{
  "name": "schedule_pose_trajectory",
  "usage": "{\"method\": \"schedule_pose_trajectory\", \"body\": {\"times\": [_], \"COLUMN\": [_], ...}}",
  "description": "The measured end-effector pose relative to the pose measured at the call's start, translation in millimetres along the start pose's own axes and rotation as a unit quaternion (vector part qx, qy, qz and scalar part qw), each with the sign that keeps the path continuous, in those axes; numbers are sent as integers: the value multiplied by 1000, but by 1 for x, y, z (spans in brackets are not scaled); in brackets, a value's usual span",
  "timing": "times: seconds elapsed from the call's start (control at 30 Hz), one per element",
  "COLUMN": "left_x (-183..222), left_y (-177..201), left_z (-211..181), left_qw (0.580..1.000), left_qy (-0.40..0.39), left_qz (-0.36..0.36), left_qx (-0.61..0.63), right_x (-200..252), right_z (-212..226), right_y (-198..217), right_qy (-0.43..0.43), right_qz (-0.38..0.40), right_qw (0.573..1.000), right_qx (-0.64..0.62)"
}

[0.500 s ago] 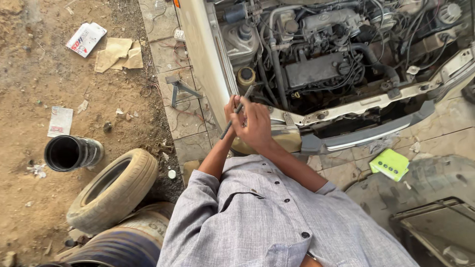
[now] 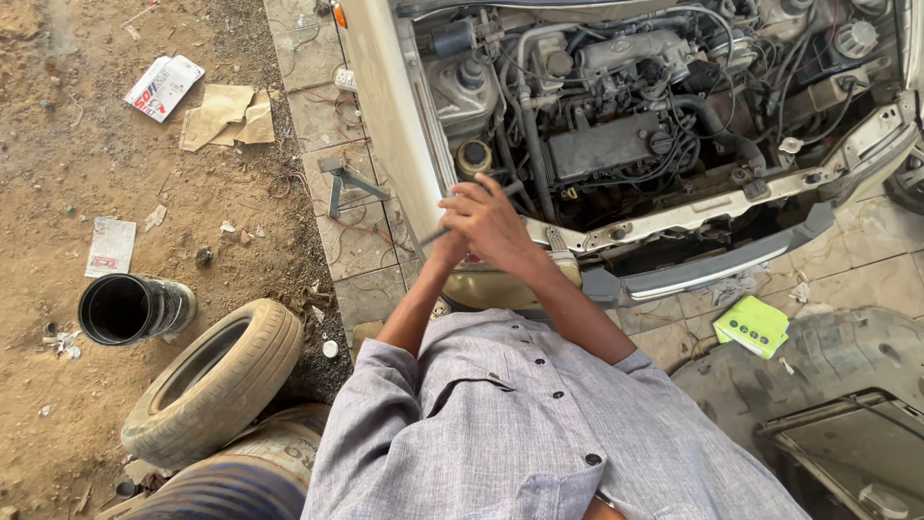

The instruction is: The person works on the headlight assembly of a vehicle using a screwdriver and a metal rod, prying and securing components near the front grille area.

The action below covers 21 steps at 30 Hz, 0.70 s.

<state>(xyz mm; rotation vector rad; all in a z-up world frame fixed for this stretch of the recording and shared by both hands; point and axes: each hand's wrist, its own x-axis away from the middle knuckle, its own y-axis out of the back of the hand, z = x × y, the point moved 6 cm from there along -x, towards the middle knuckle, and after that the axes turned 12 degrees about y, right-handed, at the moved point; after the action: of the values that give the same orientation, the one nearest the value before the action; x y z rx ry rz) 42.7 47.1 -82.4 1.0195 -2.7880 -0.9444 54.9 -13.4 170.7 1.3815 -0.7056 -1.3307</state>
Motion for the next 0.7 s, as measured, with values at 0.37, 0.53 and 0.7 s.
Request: {"method": "schedule_pose_trajectory", "body": {"times": [0.37, 0.53, 0.7], "left_x": [-8, -6, 1], "left_y": [51, 54, 67], "left_z": [-50, -53, -44], "left_qw": [992, 990, 993], "left_qy": [86, 26, -14], "left_qz": [49, -15, -32], "left_qx": [76, 141, 115], "right_x": [17, 8, 3], "right_z": [-11, 3, 9], "right_y": [12, 4, -5], "right_qy": [-346, -331, -330], "right_qz": [-30, 33, 88], "right_qw": [937, 943, 939], "right_qx": [-39, -21, -29]}}
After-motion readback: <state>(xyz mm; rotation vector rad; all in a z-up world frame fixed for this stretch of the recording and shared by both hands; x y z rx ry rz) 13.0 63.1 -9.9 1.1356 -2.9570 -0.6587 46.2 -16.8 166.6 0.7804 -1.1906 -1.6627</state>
